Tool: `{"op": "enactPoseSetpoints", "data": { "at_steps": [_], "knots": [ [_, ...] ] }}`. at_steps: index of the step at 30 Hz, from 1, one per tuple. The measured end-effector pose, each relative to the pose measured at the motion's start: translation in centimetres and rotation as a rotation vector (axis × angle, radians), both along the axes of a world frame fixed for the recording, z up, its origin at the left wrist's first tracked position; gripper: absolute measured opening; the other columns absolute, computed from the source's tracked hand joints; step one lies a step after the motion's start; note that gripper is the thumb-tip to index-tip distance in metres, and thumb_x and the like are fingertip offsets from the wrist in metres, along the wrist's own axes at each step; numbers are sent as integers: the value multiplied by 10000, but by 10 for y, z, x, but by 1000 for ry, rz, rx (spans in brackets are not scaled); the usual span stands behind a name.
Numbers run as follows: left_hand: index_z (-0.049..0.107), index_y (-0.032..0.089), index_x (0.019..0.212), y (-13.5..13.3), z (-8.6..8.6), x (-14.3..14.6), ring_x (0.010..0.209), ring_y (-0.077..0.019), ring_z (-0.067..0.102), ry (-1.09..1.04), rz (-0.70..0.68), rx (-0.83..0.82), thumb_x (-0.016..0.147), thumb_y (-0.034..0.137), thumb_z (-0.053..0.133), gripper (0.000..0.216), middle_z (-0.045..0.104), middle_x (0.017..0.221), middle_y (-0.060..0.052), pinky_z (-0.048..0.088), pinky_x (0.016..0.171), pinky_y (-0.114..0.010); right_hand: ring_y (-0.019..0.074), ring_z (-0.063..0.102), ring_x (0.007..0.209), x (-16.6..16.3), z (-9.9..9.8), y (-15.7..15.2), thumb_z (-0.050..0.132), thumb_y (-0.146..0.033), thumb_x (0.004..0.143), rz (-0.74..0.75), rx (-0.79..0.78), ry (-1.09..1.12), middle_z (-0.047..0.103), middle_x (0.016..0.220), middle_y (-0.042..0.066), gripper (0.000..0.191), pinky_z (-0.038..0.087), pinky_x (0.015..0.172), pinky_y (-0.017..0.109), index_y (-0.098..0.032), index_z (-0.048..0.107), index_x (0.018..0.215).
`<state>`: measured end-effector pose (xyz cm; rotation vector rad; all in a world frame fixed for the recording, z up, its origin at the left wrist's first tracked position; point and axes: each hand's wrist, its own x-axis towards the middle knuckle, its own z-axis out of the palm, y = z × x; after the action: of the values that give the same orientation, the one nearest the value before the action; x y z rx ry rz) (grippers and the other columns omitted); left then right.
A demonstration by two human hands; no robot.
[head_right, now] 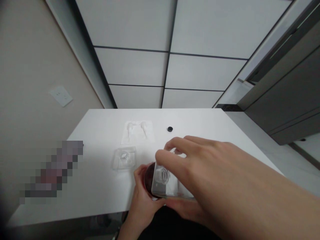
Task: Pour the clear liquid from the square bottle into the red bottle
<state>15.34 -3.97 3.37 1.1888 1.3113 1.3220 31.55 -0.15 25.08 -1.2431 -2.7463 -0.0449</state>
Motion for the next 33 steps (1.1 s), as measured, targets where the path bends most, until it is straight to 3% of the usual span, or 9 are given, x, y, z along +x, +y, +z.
{"op": "enactPoseSetpoints", "data": {
  "at_steps": [11, 19, 33],
  "knots": [
    [473, 246, 1286, -2, -2, 1, 1148, -340, 732, -35, -11, -25, 566, 177, 947, 865, 709, 1254, -116, 602, 967, -458, 288, 764, 878, -10, 8, 3, 801, -236, 760, 26, -2, -41, 779, 1139, 77, 414, 627, 701, 356, -275, 694, 1159],
    [457, 238, 1318, -2, -4, 2, 1188, -339, 716, -51, -23, -16, 566, 160, 947, 901, 693, 1295, -129, 582, 1001, -455, 266, 753, 843, -11, 8, 6, 805, -224, 742, 55, 48, -54, 784, 1120, 72, 408, 615, 728, 351, -263, 698, 1134],
    [470, 220, 1338, -2, -4, 0, 1233, -341, 690, 20, -51, -54, 583, 183, 941, 890, 681, 1325, -141, 560, 1032, -446, 261, 769, 845, -13, 9, 9, 824, -275, 758, 77, 62, -113, 791, 1103, 58, 378, 581, 642, 318, -269, 702, 1116]
  ]
}}
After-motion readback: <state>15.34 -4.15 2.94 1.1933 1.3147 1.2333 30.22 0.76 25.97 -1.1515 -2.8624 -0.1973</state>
